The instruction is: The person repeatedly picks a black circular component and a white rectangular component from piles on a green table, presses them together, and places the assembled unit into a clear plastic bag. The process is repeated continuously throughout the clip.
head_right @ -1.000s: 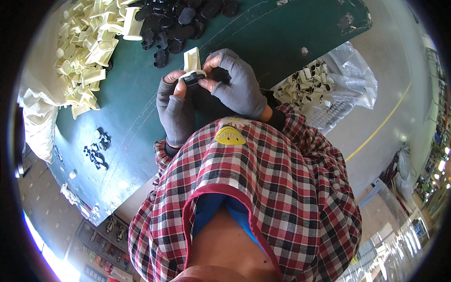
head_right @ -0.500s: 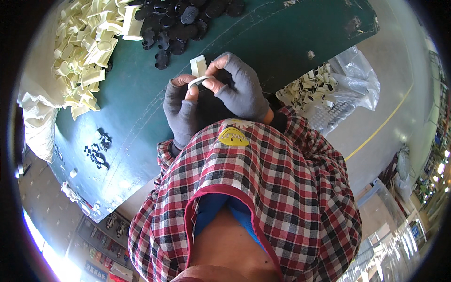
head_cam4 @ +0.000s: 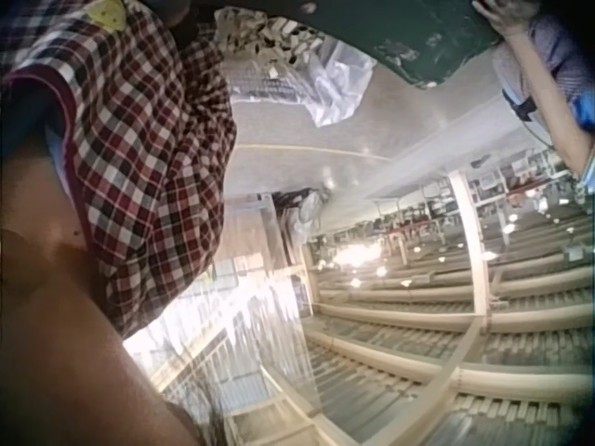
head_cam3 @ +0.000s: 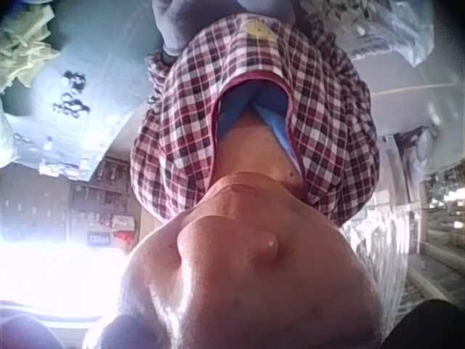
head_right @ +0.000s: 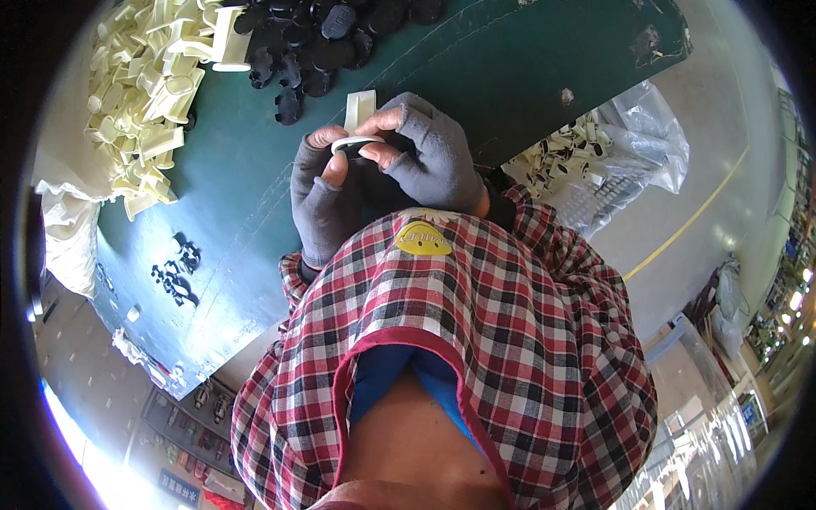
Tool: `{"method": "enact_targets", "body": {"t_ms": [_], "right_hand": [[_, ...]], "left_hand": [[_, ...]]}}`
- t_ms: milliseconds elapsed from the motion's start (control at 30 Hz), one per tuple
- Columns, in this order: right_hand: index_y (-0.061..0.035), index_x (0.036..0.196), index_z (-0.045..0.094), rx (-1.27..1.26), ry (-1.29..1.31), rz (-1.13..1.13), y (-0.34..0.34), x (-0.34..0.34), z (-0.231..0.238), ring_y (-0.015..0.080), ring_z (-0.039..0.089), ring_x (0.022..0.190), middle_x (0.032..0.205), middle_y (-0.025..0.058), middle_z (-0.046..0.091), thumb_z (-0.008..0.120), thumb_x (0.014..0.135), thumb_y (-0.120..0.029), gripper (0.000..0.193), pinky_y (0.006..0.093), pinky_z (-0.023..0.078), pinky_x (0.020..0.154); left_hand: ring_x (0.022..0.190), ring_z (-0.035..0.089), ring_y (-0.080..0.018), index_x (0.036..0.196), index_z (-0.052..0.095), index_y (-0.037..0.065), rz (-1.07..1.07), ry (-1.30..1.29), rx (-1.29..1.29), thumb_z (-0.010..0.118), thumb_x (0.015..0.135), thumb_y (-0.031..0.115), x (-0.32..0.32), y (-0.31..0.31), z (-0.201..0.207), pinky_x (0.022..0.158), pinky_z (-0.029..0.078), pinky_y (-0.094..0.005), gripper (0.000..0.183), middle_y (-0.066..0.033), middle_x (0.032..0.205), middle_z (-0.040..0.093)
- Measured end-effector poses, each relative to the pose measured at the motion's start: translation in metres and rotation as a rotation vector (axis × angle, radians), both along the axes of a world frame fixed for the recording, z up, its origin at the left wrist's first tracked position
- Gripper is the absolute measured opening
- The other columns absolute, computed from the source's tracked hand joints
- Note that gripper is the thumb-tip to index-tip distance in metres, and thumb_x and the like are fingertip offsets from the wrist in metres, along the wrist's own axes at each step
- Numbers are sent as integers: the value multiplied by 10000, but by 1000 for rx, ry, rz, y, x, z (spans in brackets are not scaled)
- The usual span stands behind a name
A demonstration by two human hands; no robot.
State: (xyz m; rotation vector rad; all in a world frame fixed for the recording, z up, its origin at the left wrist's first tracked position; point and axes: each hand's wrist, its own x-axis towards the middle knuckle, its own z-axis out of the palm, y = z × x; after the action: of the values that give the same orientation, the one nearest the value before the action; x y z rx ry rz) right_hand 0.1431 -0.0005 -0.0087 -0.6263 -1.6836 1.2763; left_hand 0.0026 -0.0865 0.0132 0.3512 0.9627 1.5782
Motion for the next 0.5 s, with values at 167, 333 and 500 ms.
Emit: {"method": "enact_targets", "body": {"t_ms": [167,333,500], "right_hand": [[-18,1072,647,-19,-3,-17,-6,-3,-2,209,701,864,965,98,668,773,853,-10,253,299,560,747],[-27,1065,641,44,-19,-16,-7,-4,-1,220,703,859,953,99,661,779,842,-3,263,300,561,746],[-41,1038,635,83,-39,6,-8,-3,-2,209,691,829,931,87,647,778,858,-48,230,300,559,739]], "left_hand": [[1006,618,-183,1185,593,-11,29,-59,32,652,946,134,-3,-4,-2,943,480,-335,286,-94,1091,640],[965,636,-199,1165,594,-8,16,-44,61,642,950,128,-4,-4,0,908,505,-350,258,-103,1073,641],[931,631,-173,1156,602,-2,37,-24,21,634,960,98,0,-7,5,862,508,-314,222,-76,1032,646]]}}
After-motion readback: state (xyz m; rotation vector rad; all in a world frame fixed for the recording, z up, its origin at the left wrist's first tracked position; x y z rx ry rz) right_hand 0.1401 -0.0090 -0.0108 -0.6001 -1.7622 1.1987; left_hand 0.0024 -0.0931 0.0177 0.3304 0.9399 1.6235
